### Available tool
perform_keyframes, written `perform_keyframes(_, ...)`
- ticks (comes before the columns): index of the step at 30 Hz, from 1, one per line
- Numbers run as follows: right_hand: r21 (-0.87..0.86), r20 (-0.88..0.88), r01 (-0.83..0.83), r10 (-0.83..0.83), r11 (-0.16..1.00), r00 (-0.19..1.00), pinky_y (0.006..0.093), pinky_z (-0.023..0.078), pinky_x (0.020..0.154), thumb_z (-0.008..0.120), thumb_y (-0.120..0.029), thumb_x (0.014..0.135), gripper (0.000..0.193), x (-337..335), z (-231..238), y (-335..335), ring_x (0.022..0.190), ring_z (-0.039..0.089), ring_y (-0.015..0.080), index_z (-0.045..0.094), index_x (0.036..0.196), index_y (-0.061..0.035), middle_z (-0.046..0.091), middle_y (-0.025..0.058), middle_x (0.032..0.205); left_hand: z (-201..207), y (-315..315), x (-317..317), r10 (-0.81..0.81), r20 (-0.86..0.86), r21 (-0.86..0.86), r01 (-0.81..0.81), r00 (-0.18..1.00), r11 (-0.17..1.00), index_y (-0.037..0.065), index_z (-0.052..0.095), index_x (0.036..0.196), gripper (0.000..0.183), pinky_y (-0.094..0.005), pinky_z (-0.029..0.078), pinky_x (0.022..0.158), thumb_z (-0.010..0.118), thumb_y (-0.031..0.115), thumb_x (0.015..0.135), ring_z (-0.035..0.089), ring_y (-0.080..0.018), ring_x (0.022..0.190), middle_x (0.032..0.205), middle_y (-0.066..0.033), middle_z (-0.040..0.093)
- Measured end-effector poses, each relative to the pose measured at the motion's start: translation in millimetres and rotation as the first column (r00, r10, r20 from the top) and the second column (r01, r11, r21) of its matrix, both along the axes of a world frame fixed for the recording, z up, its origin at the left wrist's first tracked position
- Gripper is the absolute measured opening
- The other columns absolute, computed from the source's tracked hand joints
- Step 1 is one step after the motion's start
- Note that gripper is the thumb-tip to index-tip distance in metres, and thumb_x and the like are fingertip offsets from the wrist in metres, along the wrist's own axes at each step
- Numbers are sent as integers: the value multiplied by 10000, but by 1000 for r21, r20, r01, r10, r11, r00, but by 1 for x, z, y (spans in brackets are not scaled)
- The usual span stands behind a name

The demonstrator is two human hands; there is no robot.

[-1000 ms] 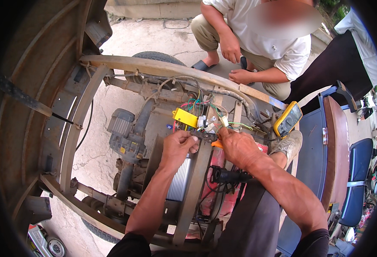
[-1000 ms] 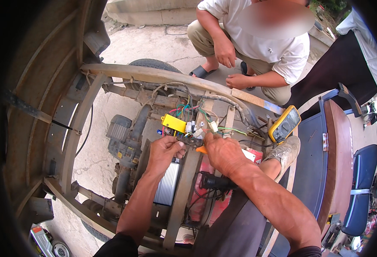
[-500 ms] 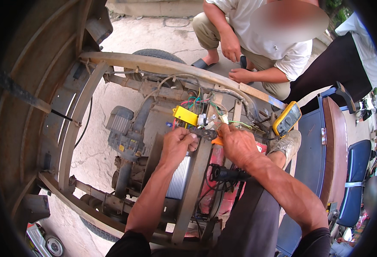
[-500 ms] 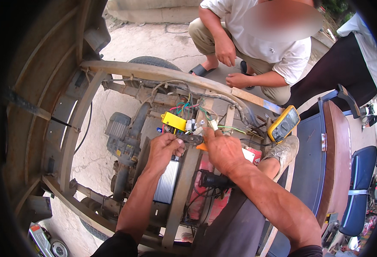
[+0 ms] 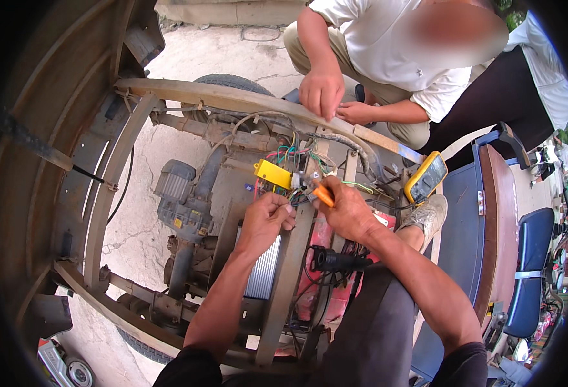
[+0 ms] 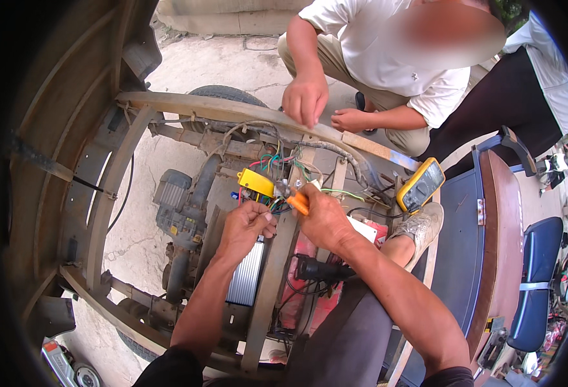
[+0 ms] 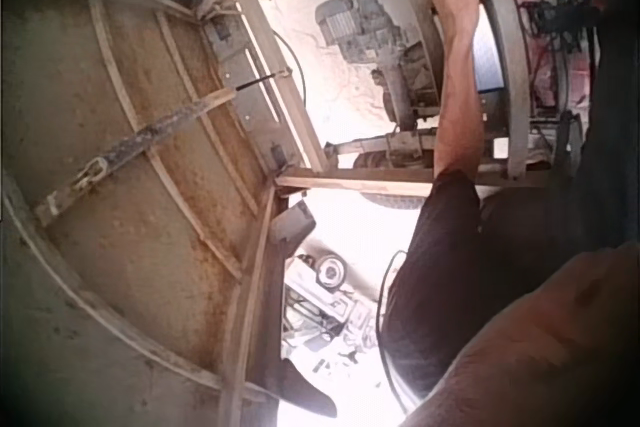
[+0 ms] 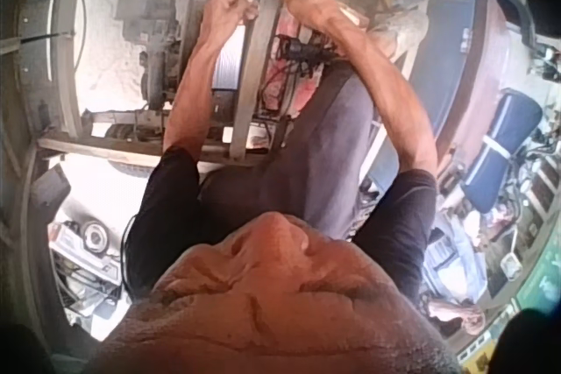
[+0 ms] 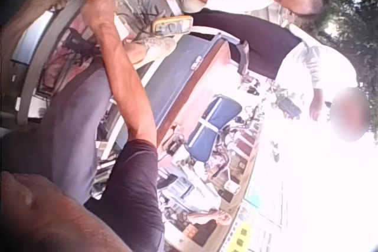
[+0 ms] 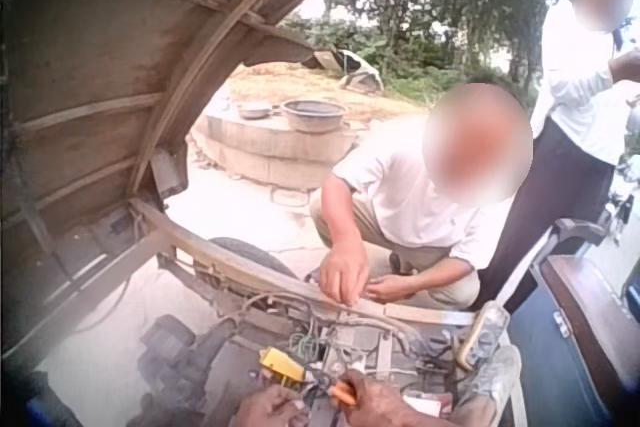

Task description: The person connects and organizes electrical wires inside a vehicle frame using pliers. They pull and group colored wires and connectors by hand near an electrical unit.

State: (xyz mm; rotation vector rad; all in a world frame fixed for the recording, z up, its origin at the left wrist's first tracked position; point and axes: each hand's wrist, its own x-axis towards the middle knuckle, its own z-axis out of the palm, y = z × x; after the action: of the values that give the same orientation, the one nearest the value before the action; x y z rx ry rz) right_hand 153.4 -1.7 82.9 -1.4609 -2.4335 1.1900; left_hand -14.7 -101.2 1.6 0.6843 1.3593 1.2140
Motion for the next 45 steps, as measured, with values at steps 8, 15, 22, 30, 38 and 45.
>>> perform_keyframes(8,-100,-152,-15,0,995,988,452,505,821,701,-140,829,306,-11,-20,1,939,648,410,591,1083,-9,669,239,966,7,3,3,-71,-69,11,72,995,997,-11,525,975,85,-261,528,627,565,-53,912,666,-142,714,829,-98,679)
perform_keyframes(15,-15,-192,-34,31,999,981,447,509,815,692,-114,803,298,-16,-22,1,930,650,407,599,1064,-4,671,236,955,1,1,5,-74,-51,45,76,996,996,7,536,918,107,-244,518,630,603,-62,874,643,-115,700,805,-65,659)
perform_keyframes(22,-42,-139,-48,42,998,989,449,515,814,679,-99,801,282,-21,-16,-2,926,652,418,609,1058,-5,676,238,944,-2,0,5,-68,-36,47,70,997,996,10,542,911,121,-241,512,623,628,-61,865,629,-104,688,794,-55,650)
perform_keyframes(30,-67,-121,-8,-1,998,993,452,521,799,670,-100,801,277,-18,-15,1,905,660,413,617,1054,-1,680,242,926,-3,1,11,-14,-85,110,24,996,994,5,555,919,107,-240,497,611,635,-51,874,613,-98,678,784,-49,646)
perform_keyframes(38,9,-115,7,-6,1000,993,451,511,781,661,-111,822,237,-12,-13,4,866,655,404,610,1028,-5,672,234,893,-3,-1,6,-25,-93,58,31,995,998,-25,646,994,83,-245,507,642,626,25,930,623,-93,702,813,-56,677)
perform_keyframes(45,137,182,-102,76,985,980,494,510,839,624,-143,865,318,23,8,1,963,651,426,577,1152,-14,676,245,1046,4,1,-1,109,56,33,-111,992,993,-53,657,1016,120,-257,540,696,611,32,943,666,-129,743,895,-103,718)
